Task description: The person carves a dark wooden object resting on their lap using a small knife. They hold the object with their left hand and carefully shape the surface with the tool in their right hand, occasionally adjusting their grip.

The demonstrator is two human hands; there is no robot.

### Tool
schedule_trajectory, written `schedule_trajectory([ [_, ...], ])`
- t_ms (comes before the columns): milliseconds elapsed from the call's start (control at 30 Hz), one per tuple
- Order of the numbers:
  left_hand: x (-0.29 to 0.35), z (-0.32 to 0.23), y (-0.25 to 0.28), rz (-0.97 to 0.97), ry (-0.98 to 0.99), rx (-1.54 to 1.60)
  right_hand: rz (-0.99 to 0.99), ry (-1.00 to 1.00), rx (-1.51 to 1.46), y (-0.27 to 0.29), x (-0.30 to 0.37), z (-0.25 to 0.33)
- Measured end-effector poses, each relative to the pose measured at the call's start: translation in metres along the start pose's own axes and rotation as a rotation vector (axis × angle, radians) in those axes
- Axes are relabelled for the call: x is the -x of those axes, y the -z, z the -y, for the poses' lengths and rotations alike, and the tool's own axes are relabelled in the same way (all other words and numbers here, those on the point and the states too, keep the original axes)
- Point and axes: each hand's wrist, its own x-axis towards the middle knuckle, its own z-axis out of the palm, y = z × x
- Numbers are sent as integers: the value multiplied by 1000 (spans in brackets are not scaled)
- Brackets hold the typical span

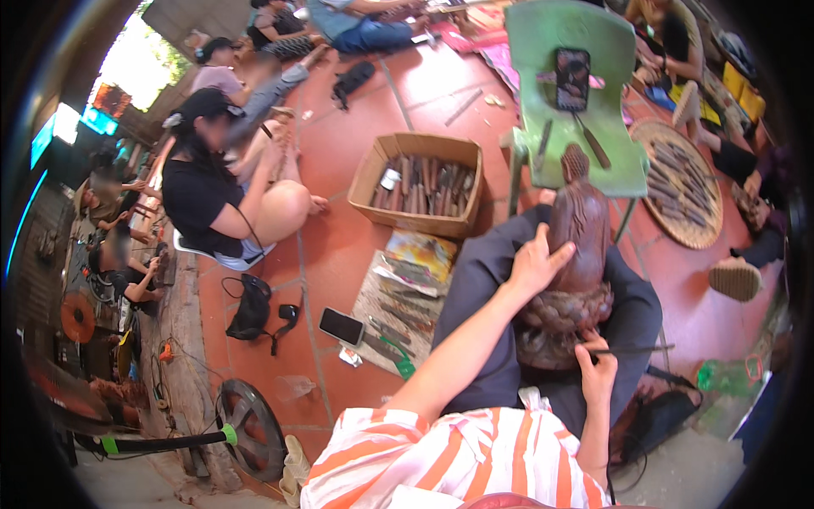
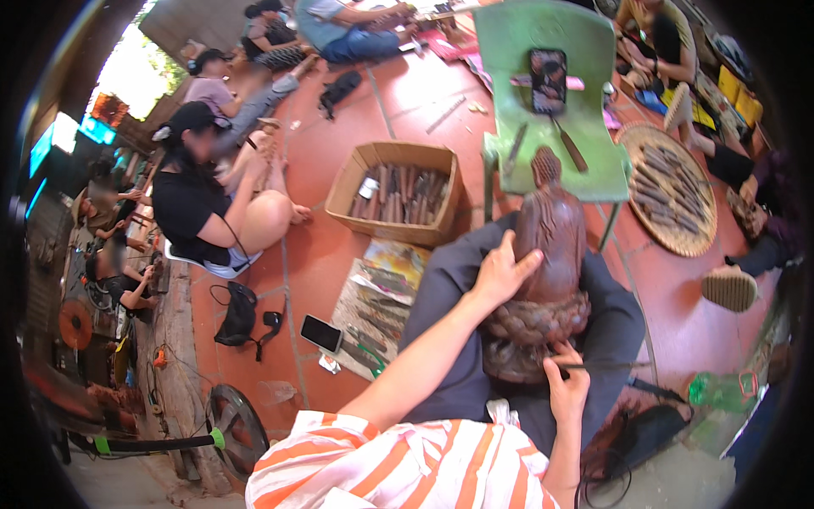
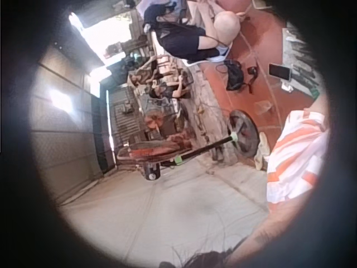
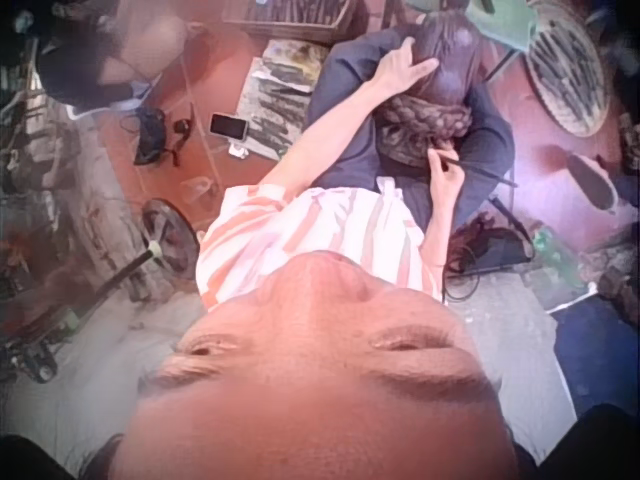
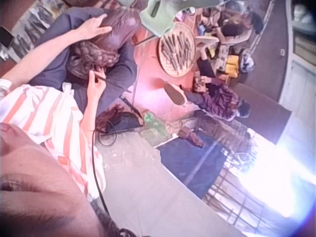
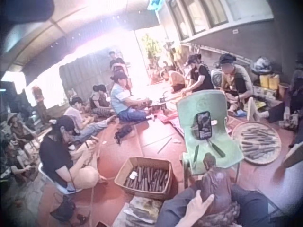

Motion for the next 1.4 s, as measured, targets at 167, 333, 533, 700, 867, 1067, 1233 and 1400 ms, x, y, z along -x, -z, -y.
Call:
schedule_trajectory([
  [167,0,-9,9,93,95,74,-10,-8,50,0,0,5],
  [333,-1,-8,5,71,49,95,22,-46,59,4,0,-2],
  [533,4,-5,4,44,40,43,4,-53,48,-1,2,3],
  [700,1,-5,4,22,33,58,-6,-13,33,-3,-2,6],
  [867,1,-4,2,17,22,81,12,-8,56,0,-1,2],
  [1067,0,-3,3,18,13,158,-17,1,17,-2,0,0],
  [1233,-18,21,15,-223,107,362,-4,4,-36,-5,1,6],
  [1400,-54,16,54,-265,384,775,-1,-2,-91,3,-2,-1],
])
